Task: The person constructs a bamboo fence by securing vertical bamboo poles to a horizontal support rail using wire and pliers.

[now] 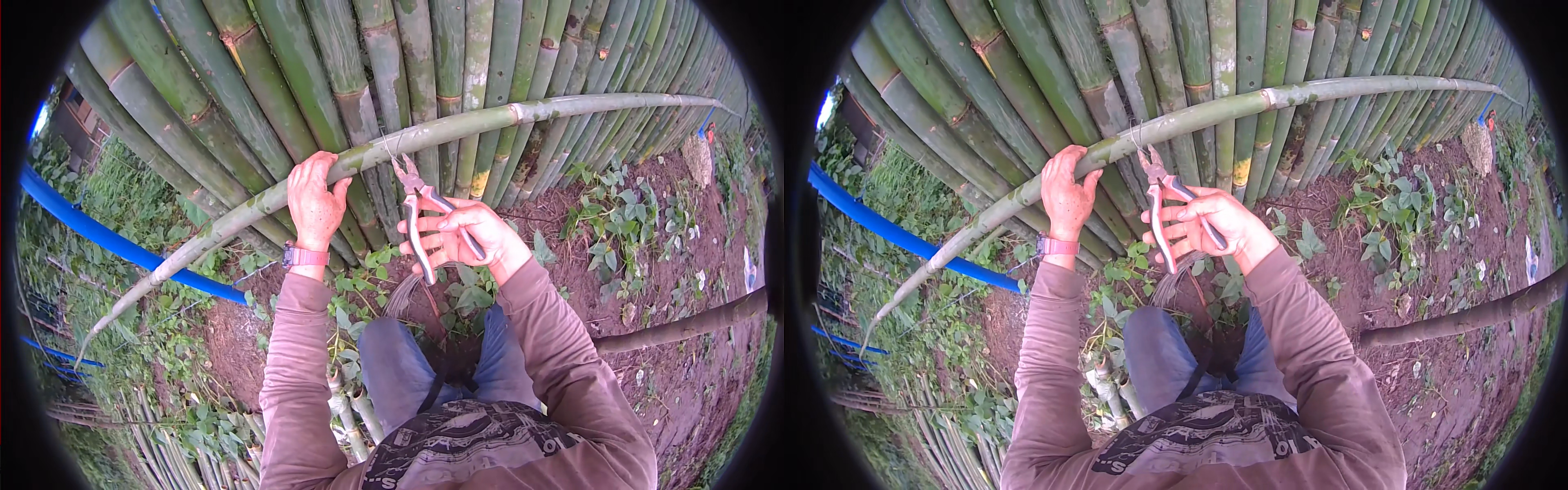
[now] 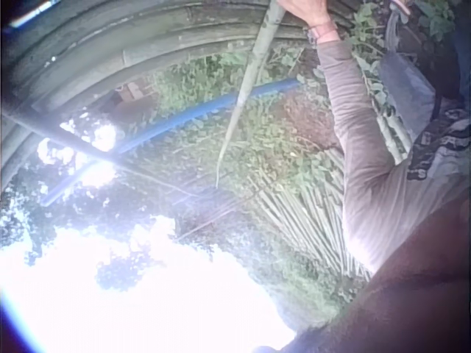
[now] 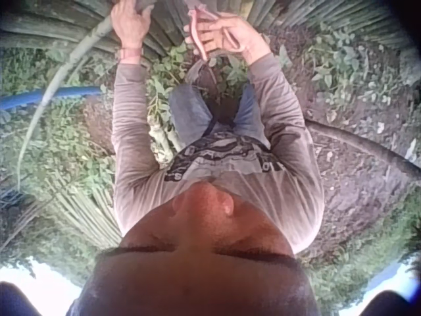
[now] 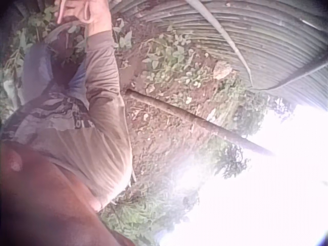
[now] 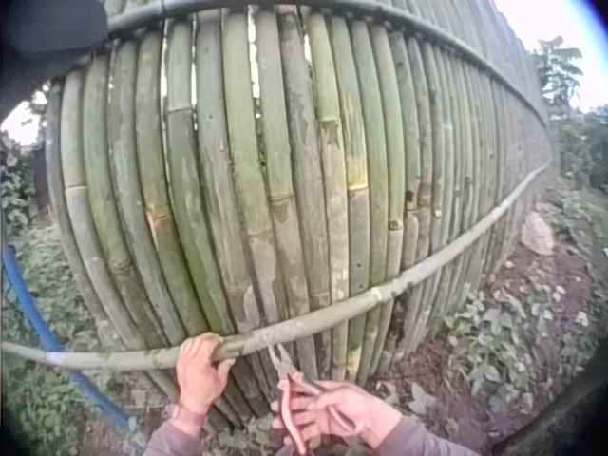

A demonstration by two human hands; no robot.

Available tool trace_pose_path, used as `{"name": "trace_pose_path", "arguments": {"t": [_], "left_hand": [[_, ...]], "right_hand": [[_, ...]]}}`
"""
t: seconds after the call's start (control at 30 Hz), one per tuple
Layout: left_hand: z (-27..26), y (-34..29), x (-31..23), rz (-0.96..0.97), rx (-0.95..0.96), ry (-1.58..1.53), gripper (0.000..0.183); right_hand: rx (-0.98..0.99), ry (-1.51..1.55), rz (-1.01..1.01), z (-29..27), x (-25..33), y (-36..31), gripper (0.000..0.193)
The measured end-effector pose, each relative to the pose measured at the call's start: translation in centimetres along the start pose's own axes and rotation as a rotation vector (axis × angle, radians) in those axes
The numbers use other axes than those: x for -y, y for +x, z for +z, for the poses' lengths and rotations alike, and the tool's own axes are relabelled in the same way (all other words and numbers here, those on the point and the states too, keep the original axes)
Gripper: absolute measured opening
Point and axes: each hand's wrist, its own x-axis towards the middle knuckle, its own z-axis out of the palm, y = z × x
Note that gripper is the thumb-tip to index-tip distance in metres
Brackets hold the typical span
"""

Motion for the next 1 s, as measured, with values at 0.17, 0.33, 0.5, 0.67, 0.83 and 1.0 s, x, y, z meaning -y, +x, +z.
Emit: {"name": "trace_pose_path", "arguments": {"t": [0.17, 0.33, 0.5, 0.67, 0.83, 1.0], "left_hand": [[0.1, 0.2, -0.4, 0.003, -0.008, -0.001, 0.047], [0.1, 0.1, -0.4, -0.019, 0.001, -0.001, 0.045], [0.3, 0.0, -0.5, -0.024, -0.007, -0.001, 0.046], [0.3, 0.0, -0.5, -0.029, -0.009, 0.007, 0.046], [0.2, 0.0, -0.4, -0.028, -0.001, 0.009, 0.046], [0.3, 0.0, -0.4, -0.028, 0.001, 0.004, 0.046]], "right_hand": [[-0.012, -0.022, 0.013, -1.4, 0.2, 0.2, 0.047], [0.021, 0.010, -0.001, -0.8, 0.0, 0.2, 0.048], [-0.011, -0.022, 0.038, -0.6, 0.9, -0.1, 0.049], [0.010, 0.025, 0.074, -0.5, 1.5, -0.1, 0.050], [0.026, 0.028, 0.146, -0.2, 2.3, -0.3, 0.054], [0.022, 0.024, 0.135, -1.6, 2.1, -0.2, 0.054]]}}
